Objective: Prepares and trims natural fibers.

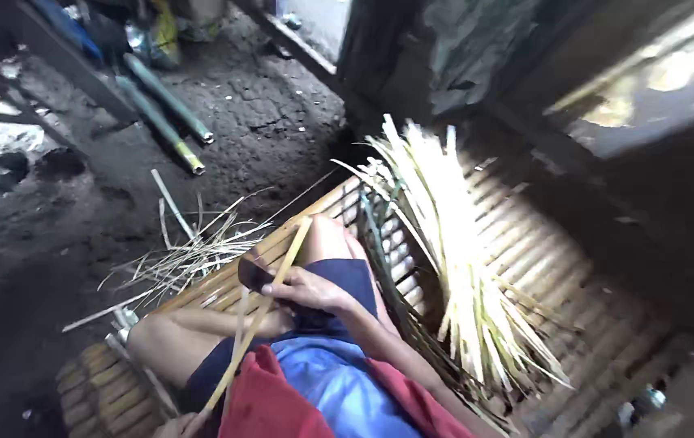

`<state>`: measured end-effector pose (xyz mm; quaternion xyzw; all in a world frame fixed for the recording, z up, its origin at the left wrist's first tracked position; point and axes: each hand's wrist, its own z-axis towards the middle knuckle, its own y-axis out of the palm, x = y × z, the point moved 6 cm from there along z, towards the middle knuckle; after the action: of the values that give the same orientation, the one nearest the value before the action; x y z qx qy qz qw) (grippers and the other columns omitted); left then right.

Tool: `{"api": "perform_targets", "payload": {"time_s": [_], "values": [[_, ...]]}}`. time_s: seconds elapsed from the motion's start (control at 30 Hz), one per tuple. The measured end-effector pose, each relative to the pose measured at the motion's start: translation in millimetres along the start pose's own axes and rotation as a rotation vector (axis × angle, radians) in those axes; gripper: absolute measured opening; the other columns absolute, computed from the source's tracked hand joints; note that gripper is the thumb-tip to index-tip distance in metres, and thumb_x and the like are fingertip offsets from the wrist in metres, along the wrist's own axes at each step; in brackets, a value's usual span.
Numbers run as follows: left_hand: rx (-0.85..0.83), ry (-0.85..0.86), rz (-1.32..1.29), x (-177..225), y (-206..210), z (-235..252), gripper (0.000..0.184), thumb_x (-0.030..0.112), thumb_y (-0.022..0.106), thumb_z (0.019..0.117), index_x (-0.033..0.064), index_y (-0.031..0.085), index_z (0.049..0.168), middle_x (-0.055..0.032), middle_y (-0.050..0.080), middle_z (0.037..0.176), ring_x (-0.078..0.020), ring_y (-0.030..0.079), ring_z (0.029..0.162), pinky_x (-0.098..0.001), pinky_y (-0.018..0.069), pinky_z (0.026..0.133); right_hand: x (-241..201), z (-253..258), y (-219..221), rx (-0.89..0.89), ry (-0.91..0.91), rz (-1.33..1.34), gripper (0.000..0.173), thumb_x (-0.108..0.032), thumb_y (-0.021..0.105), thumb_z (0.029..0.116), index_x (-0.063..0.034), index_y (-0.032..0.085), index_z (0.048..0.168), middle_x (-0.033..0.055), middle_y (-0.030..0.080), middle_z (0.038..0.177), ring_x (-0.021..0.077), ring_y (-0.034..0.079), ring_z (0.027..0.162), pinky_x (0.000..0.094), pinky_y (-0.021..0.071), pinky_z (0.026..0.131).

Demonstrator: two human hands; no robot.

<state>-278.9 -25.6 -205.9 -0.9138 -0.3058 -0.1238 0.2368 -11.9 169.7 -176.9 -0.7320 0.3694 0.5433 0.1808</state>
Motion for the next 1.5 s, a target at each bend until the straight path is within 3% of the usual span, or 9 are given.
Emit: {"api": "perform_targets", "payload": {"time_s": [0.1,0.23,0.3,0.4,0.47,0.57,0.73,0.97,1.5], "values": [[0.135,-0.078,0.029,1.9,0.9,-19.6,0.040,0.028,0.062,0.1031,-0.0033,0.067,0.127,-0.0315,0.067,0.119,-0.0509,0.064,0.112,-0.0694,0.0455,0.099,26.3,18.8,42.7,-0.164,0.113,-0.312,0.031,-0.027,0.052,0.1066,0.0004,0.067,0.101,-0.0007,0.060,0.071,0.0031,0.055,0.058,0.0224,0.0494,0.059],[0.737,0.359,-0.089,113.9,-49.3,-35.8,0.036,0.021,0.060,0.1026,-0.0012,0.066,0.131,-0.0188,0.072,0.115,-0.0318,0.069,0.107,-0.0490,0.0537,0.096,30.5,19.6,77.9,-0.271,0.095,-0.476,0.033,-0.027,0.054,0.1062,0.0012,0.068,0.114,0.0083,0.065,0.084,0.0123,0.060,0.070,0.0329,0.0524,0.071],[0.810,0.527,-0.076,153.8,-55.4,-20.3,0.044,0.025,0.062,0.1012,-0.0005,0.061,0.138,-0.0190,0.069,0.124,-0.0340,0.065,0.119,-0.0522,0.0491,0.105,21.1,15.1,87.1,-0.258,-0.006,-0.472,0.028,-0.022,0.059,0.1027,0.0033,0.070,0.109,0.0122,0.068,0.089,0.0162,0.064,0.081,0.0377,0.0534,0.079],[0.665,0.698,-0.350,184.1,-59.3,-0.4,0.030,0.017,0.059,0.1034,-0.0020,0.068,0.125,-0.0123,0.073,0.101,-0.0192,0.069,0.095,-0.0383,0.0554,0.090,0.3,2.0,85.1,-0.263,-0.096,-0.476,0.032,-0.024,0.069,0.0957,0.0035,0.069,0.112,0.0144,0.071,0.101,0.0177,0.067,0.097,0.0388,0.0522,0.091],[0.455,0.746,-0.660,184.4,-65.5,-3.7,0.025,0.013,0.048,0.1067,-0.0024,0.063,0.120,-0.0021,0.066,0.079,-0.0048,0.063,0.067,-0.0219,0.0557,0.067,0.6,-1.2,69.7,-0.249,-0.059,-0.481,0.031,-0.031,0.068,0.0973,-0.0013,0.067,0.108,0.0045,0.067,0.087,0.0071,0.062,0.075,0.0278,0.0532,0.072],[0.198,0.658,-0.828,180.6,-77.7,-27.7,0.027,0.011,0.039,0.1079,0.0009,0.061,0.121,0.0060,0.053,0.068,0.0028,0.044,0.051,-0.0119,0.0375,0.047,-6.8,-3.0,35.2,-0.159,0.036,-0.258,0.023,-0.020,0.052,0.1055,-0.0018,0.066,0.112,-0.0042,0.063,0.076,0.0011,0.058,0.058,0.0202,0.0528,0.057],[0.206,0.624,-0.576,181.6,-92.0,-48.5,0.033,0.025,0.043,0.1105,0.0070,0.070,0.115,0.0080,0.044,0.060,0.0021,0.039,0.047,-0.0133,0.0335,0.044,-61.4,-12.0,22.2,-0.261,-0.007,0.121,0.023,-0.009,0.035,0.1040,-0.0109,0.055,0.114,-0.0028,0.069,0.076,0.0030,0.060,0.049,0.0173,0.0536,0.048],[0.268,0.666,-0.555,184.0,-93.7,-43.6,0.018,0.020,0.051,0.1074,0.0052,0.061,0.109,0.0019,0.066,0.070,0.0028,0.048,0.048,-0.0122,0.0366,0.045,-90.0,-21.8,29.3,-0.397,-0.123,0.025,0.027,-0.010,0.036,0.1043,-0.0107,0.062,0.097,-0.0072,0.062,0.064,-0.0021,0.055,0.049,0.0126,0.0486,0.048],[0.280,0.715,-0.669,187.9,-95.7,-45.1,0.011,0.015,0.059,0.1041,0.0053,0.064,0.102,0.0027,0.070,0.073,0.0050,0.042,0.045,-0.0113,0.0292,0.040,-101.2,-19.5,27.0,-0.416,-0.161,-0.082,0.017,-0.011,0.038,0.1055,-0.0110,0.055,0.105,-0.0044,0.062,0.071,0.0003,0.055,0.049,0.0143,0.0498,0.047]]}}
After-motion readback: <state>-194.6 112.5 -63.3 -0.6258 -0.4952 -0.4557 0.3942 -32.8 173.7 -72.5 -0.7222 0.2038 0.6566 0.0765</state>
